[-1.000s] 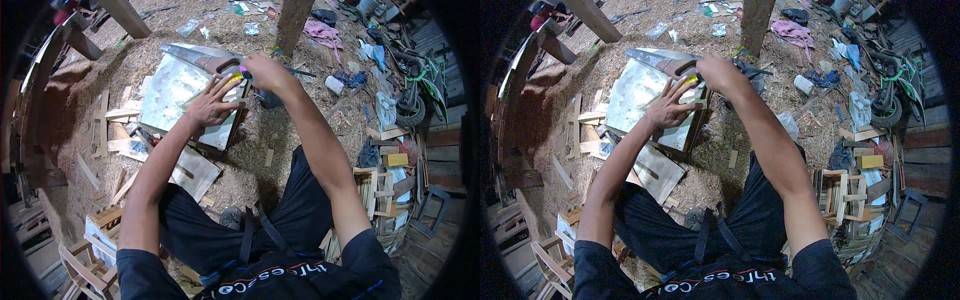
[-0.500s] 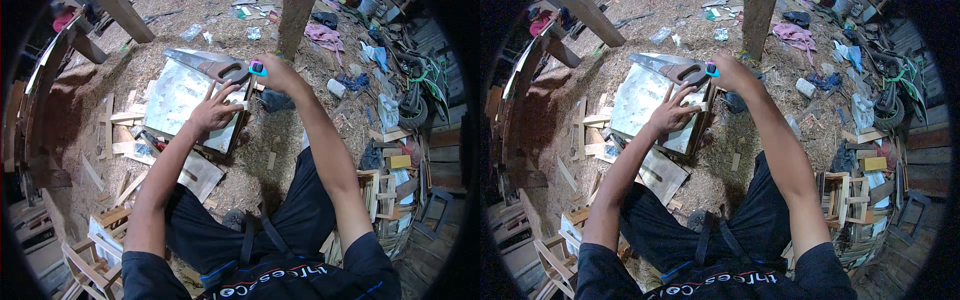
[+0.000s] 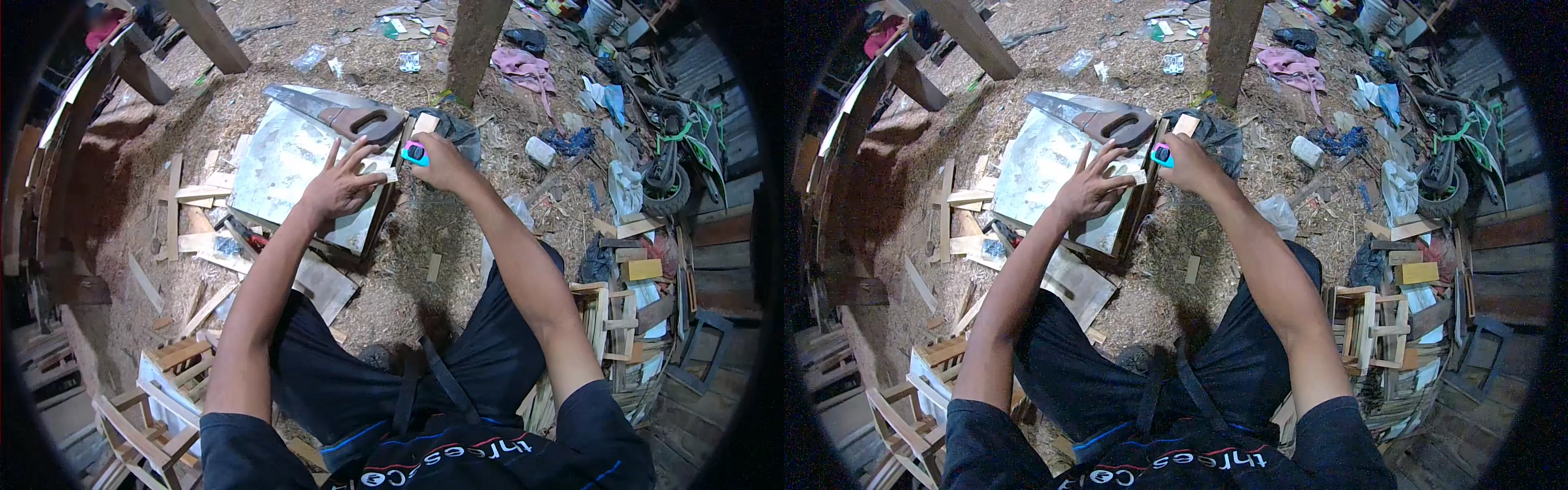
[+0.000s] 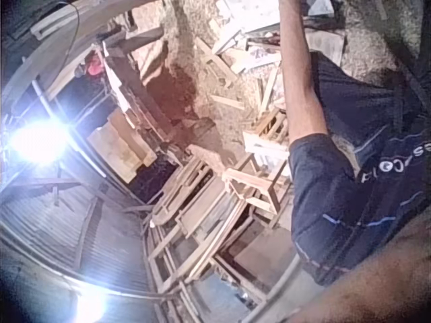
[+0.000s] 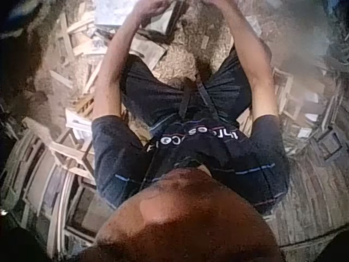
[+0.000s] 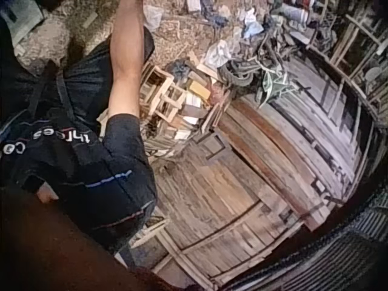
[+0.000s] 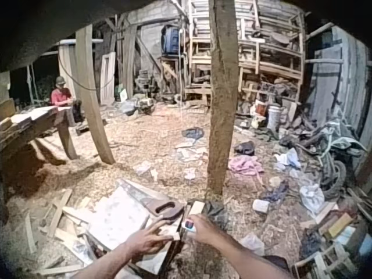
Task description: Measure, cut, and assemble small wooden pieces to create a frame structure.
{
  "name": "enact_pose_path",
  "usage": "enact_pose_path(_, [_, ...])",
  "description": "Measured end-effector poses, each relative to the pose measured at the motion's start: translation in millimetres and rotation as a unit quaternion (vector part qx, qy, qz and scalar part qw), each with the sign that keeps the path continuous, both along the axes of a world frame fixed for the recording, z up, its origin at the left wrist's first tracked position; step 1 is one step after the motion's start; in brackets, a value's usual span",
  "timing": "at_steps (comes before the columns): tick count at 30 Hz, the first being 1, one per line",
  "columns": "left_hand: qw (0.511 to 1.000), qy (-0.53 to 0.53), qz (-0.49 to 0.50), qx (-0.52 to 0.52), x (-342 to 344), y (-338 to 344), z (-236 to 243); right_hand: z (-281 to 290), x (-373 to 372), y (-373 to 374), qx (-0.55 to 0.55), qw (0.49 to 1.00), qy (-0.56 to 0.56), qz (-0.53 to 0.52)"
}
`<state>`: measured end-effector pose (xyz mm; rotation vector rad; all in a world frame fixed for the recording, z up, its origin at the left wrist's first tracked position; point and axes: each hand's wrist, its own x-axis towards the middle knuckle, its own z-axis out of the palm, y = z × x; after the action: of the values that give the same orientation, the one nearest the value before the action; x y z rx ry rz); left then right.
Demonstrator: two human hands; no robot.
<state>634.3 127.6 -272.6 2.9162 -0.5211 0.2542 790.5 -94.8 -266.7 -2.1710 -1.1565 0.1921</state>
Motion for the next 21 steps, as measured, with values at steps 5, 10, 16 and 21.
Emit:
enact_pose_path(5, [1.000, 0.005, 0.026, -0.006, -5.9, 0.4, 1.8, 6.2, -9.2, 3.8, -0.005, 0.999, 0.045, -0.012])
enact_pose_path(10, [1.000, 0.008, 0.028, 0.004, -4.8, 0.2, 2.2, 11.9, -12.4, 5.7, 0.001, 0.998, 0.062, -0.008])
enact_pose_path(16, [1.000, 0.012, 0.023, 0.017, -3.1, 3.8, -0.5, 12.4, -18.8, 11.6, 0.005, 0.999, 0.048, 0.003])
enact_pose_path(21, [0.999, 0.020, 0.029, 0.009, -4.2, 1.8, 0.7, 19.4, -24.1, 15.2, 0.084, 0.996, -0.004, 0.026])
